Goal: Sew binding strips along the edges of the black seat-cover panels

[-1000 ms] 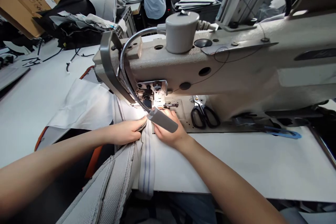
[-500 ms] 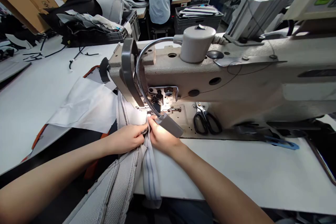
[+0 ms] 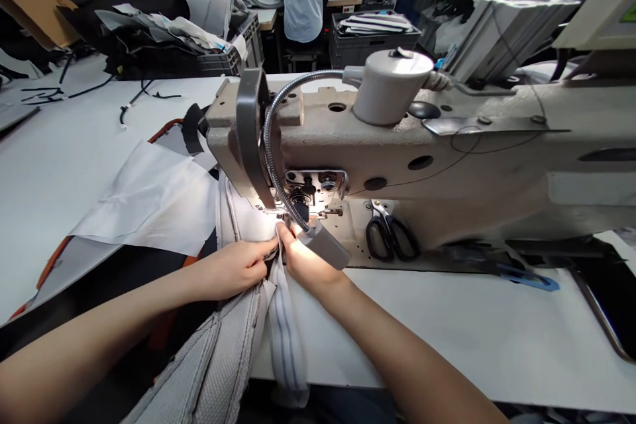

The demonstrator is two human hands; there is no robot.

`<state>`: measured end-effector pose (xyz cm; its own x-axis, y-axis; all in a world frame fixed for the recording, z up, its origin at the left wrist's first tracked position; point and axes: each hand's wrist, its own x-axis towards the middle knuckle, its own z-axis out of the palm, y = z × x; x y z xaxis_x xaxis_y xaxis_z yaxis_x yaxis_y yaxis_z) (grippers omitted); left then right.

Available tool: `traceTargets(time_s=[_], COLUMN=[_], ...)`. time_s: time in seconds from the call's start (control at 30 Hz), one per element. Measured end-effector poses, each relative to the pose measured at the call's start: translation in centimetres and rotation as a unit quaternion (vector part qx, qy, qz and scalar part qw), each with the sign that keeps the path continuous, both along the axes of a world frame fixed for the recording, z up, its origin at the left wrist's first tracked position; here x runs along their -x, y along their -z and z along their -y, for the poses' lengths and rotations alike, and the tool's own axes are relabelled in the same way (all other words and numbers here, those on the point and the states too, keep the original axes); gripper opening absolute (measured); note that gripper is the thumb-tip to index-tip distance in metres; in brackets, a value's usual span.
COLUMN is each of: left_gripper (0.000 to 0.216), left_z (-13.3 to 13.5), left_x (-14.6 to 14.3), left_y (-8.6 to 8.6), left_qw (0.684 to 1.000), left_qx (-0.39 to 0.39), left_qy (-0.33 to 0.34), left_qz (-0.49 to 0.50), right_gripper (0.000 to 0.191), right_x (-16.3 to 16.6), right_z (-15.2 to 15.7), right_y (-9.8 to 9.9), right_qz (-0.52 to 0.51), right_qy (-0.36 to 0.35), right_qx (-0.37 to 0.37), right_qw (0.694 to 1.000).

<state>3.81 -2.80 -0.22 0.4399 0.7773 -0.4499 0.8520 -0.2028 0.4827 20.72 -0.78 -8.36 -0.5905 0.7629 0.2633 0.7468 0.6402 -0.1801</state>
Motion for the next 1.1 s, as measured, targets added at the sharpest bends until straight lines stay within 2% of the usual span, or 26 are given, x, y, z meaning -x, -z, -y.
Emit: traceTargets(time_s=[0.2, 0.37, 0.47, 0.6, 0.67, 0.73, 0.83, 0.97, 1.1], left_gripper=[0.027, 0.029, 0.032, 0.038, 0.039, 0.035, 0.033, 0.030, 0.029], left_z=[-0.1, -0.9, -0.8, -0.1, 0.0, -0.3, -0.7, -1.1, -1.8], left_x=[-0.6, -1.0, -1.0, -0.7, -0.2, 0.3, 0.8, 0.7, 0.5], left_y=[-0.1, 0.5, 0.9, 1.1, 0.9, 0.7, 0.4, 0.8, 1.7], left_qw=[1.000, 0.998, 0.995, 0.971, 0.967, 0.971, 0.973, 0.971, 0.965], left_qx=[0.004, -0.039, -0.097, -0.201, -0.208, -0.192, -0.184, -0.195, -0.221], left_qy=[-0.029, -0.026, -0.014, -0.031, -0.012, 0.035, 0.084, 0.077, 0.078], left_qz=[0.008, 0.035, -0.009, -0.125, -0.150, -0.141, -0.115, -0.116, -0.115], right_gripper=[0.040, 0.037, 0.036, 0.033, 0.031, 0.031, 0.031, 0.031, 0.032], right_x=[-0.1, -0.9, -1.4, -1.9, -1.9, -1.6, -1.1, -0.7, -0.7], right_z=[-0.2, -0.8, -0.9, -0.9, -0.8, -0.6, -0.2, 0.0, -0.5], right_y=[-0.1, 1.0, 1.3, 0.8, 0.6, 0.6, 0.6, 0.2, 0.0], right_qz=[0.026, -0.077, -0.124, -0.118, -0.106, -0.117, -0.163, -0.167, -0.131], right_qy=[-0.004, -0.029, 0.003, 0.029, 0.035, 0.031, -0.010, -0.054, -0.004], right_qx=[-0.029, -0.004, -0.001, 0.002, 0.006, 0.010, 0.010, 0.032, 0.054], right_qw=[0.999, 0.997, 0.992, 0.993, 0.994, 0.993, 0.986, 0.984, 0.990])
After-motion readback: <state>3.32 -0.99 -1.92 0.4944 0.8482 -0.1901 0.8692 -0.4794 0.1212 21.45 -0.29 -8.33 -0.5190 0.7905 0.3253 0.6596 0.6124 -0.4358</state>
